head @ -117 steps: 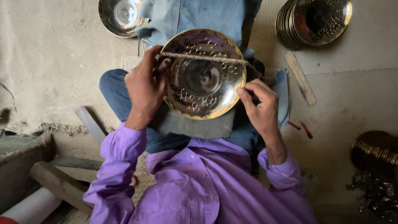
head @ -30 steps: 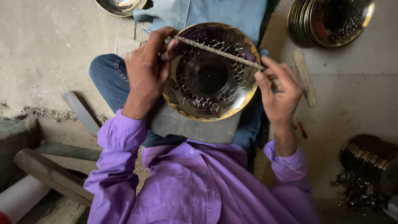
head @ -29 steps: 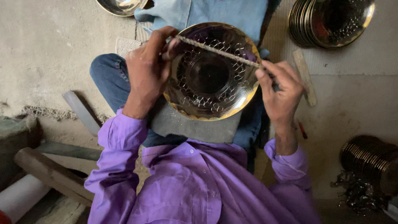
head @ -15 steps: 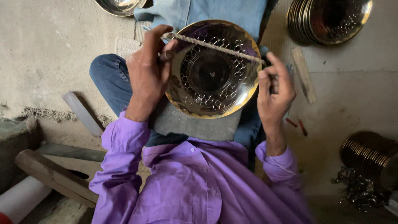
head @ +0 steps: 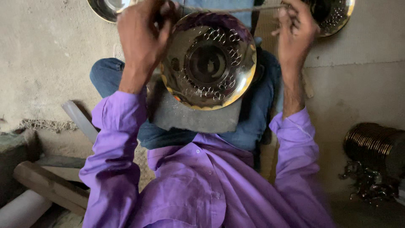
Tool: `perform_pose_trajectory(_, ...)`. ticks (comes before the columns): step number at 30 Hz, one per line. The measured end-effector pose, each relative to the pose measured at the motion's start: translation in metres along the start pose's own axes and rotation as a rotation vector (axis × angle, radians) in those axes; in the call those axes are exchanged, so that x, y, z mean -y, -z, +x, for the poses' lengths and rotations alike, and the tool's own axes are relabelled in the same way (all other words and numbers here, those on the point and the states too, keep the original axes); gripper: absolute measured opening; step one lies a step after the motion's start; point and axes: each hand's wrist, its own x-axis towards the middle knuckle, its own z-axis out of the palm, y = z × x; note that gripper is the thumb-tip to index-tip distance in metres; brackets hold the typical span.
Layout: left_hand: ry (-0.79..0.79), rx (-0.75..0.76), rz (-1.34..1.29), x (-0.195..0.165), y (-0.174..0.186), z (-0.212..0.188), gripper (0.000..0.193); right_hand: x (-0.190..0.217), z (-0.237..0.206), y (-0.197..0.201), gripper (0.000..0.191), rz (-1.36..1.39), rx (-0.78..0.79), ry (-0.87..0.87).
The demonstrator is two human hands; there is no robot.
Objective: The person sits on the floor with a decorative brass plate held on a stone pad on their lap. They hold a small punch against the plate's patterned surface and strike it repeatedly with a wooden mallet, repositioning the punch around the design, then hold the plate up and continue working on it with a red-handled tool.
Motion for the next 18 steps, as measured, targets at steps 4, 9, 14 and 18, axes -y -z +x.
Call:
perform_pose_trajectory(4, 0.024, -0.161, -0.050, -0.005, 0.004, 0.006, 0.016, 0.008, -0.011, 0.002, 0.040, -0.047, 0.112, 0.057)
perform_pose_trajectory(9, 0.354, 0.069, -0.358, -0.023, 0.022, -0.039, 0.008, 0.037, -0.094, 0.002, 0.055, -0.475, 0.181, 0.384)
perform_pose_trajectory(14, 0.282, 0.119, -0.203, -0.029, 0.013, -0.068, 0.014, 0.048, -0.152, -0.019, 0.093, -0.689, 0.552, 0.542)
perform_pose_trajectory(18, 0.017, -0.032, -0.118, -0.042, 0.020, -0.086, 0.012, 0.049, -0.170, -0.028, 0.090, -0.692, 0.597, 0.551)
